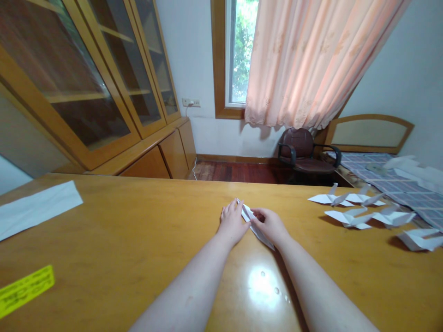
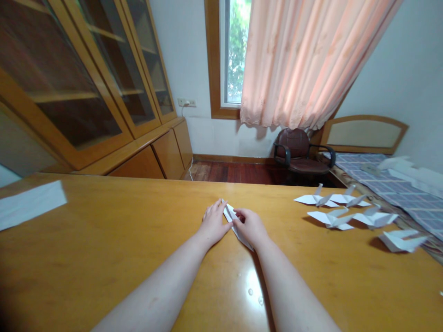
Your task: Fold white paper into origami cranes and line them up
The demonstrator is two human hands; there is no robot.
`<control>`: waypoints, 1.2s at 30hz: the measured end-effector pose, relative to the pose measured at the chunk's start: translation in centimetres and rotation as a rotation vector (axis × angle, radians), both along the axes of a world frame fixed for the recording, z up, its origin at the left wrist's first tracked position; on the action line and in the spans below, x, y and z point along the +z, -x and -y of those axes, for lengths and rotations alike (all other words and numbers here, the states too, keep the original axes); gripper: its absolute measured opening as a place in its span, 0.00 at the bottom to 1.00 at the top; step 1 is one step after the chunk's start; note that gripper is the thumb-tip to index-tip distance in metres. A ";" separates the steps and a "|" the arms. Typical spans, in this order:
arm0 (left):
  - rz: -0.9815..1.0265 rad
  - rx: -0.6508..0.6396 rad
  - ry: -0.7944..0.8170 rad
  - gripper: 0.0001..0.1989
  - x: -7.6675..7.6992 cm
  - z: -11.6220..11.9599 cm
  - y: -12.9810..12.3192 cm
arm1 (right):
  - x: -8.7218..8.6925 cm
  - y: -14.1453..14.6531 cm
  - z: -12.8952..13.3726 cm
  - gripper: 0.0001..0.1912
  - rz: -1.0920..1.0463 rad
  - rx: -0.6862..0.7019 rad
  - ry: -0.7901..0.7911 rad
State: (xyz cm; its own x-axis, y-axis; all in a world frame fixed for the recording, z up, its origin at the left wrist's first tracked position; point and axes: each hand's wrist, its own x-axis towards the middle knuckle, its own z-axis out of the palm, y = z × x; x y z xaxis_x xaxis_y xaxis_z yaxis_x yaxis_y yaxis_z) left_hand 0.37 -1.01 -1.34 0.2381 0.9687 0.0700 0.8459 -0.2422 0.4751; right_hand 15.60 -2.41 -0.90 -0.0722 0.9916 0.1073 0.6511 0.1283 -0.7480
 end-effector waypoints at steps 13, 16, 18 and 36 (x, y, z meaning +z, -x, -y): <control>0.005 0.054 -0.158 0.16 0.1 0.1 0.3 | 0.1 -0.4 -0.2 0.09 0.342 0.015 -0.209; 0.034 -0.024 -0.168 0.11 0.1 0.1 0.4 | -0.1 -0.5 -0.2 0.07 0.312 0.041 -0.269; 0.054 -0.080 -0.156 0.09 0.1 0.1 0.3 | -0.2 -0.5 -0.1 0.07 0.280 0.062 -0.274; -0.012 -0.103 -0.057 0.13 1.0 0.5 0.2 | -0.3 -0.5 -0.2 0.19 0.284 0.238 -0.128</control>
